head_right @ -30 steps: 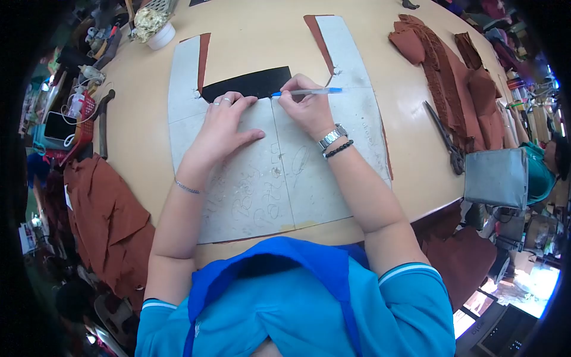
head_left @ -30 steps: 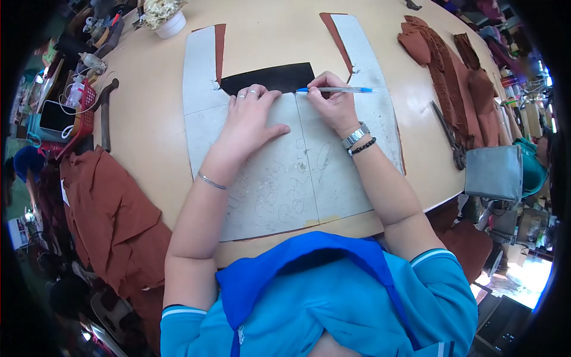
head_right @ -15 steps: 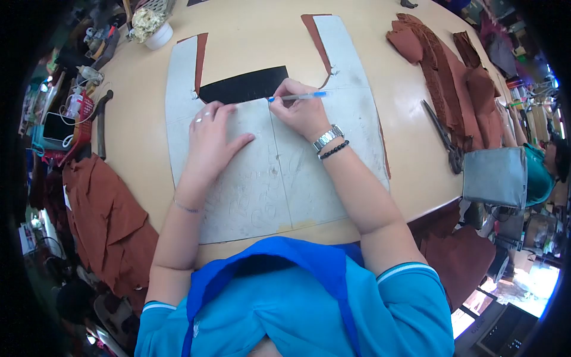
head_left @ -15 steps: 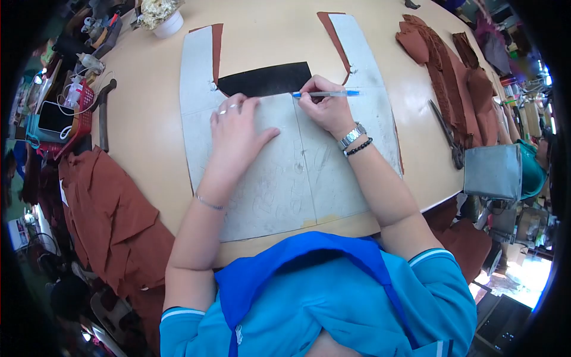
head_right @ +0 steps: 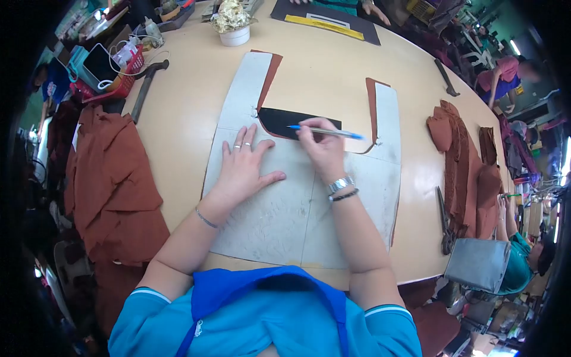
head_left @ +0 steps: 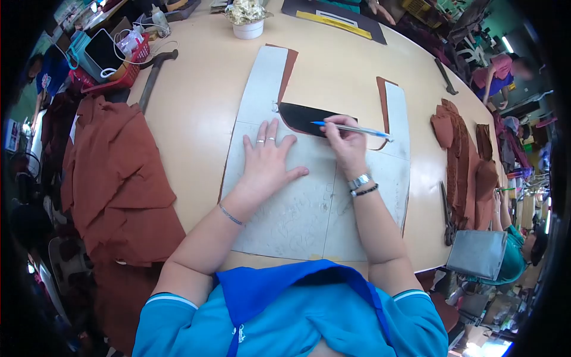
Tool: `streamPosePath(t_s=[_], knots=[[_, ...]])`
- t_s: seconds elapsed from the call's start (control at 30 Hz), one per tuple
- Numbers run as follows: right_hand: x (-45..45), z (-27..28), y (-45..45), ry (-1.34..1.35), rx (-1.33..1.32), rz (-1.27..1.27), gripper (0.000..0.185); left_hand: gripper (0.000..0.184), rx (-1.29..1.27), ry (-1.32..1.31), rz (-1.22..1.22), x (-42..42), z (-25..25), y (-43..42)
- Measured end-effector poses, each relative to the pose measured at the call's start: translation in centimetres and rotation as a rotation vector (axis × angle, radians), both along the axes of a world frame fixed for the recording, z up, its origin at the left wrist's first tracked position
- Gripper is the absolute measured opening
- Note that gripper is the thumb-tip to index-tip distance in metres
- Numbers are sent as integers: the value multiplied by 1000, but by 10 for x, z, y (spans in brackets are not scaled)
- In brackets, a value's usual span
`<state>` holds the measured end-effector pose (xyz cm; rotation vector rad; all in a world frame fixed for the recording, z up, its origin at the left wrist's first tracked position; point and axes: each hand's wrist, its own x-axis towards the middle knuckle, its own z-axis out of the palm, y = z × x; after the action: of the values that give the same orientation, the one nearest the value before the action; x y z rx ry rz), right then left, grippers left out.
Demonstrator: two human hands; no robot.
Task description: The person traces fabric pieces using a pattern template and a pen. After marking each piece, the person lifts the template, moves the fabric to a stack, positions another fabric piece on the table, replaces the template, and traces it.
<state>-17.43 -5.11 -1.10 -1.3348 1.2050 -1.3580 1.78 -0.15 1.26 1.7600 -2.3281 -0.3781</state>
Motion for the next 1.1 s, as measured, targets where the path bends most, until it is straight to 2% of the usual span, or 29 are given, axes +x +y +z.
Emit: streamPosePath(t_s=[0.13, 0.17, 0.3, 0.7, 0.87, 0.9, 0.93, 1.0, 1.1], knots=[[42, 0, -30, 241, -140, 71, 9, 81, 10, -2, -4, 2, -3, -1], [52, 1, -35, 130, -120, 87, 8, 83, -3, 6, -1, 3, -5, -2], [61, -8, -47, 195, -50, 86, 11, 88, -9, -5, -5, 5, -9, -3], [64, -8, -45, 374, -167, 53, 12, 92, -17, 3, 3, 3, -14, -2], [63, -21, -51, 311, -202, 36, 11, 89, 7, 0, -6, 3, -9, -1], [59, -12, -48, 336, -143, 9, 11, 88, -4, 7, -8, 2, -7, -1], [52, -2, -43, 204, 2, 30, 11, 87, -13, 16, -21, 3, -7, 1], [33, -2, -43, -117, 11, 36, 13, 85, -12, 28, -48, -1, -8, 0], [-28, -4, -28, 62, -109, -162, 14, 84, 12, 14, -33, -1, 0, 1]])
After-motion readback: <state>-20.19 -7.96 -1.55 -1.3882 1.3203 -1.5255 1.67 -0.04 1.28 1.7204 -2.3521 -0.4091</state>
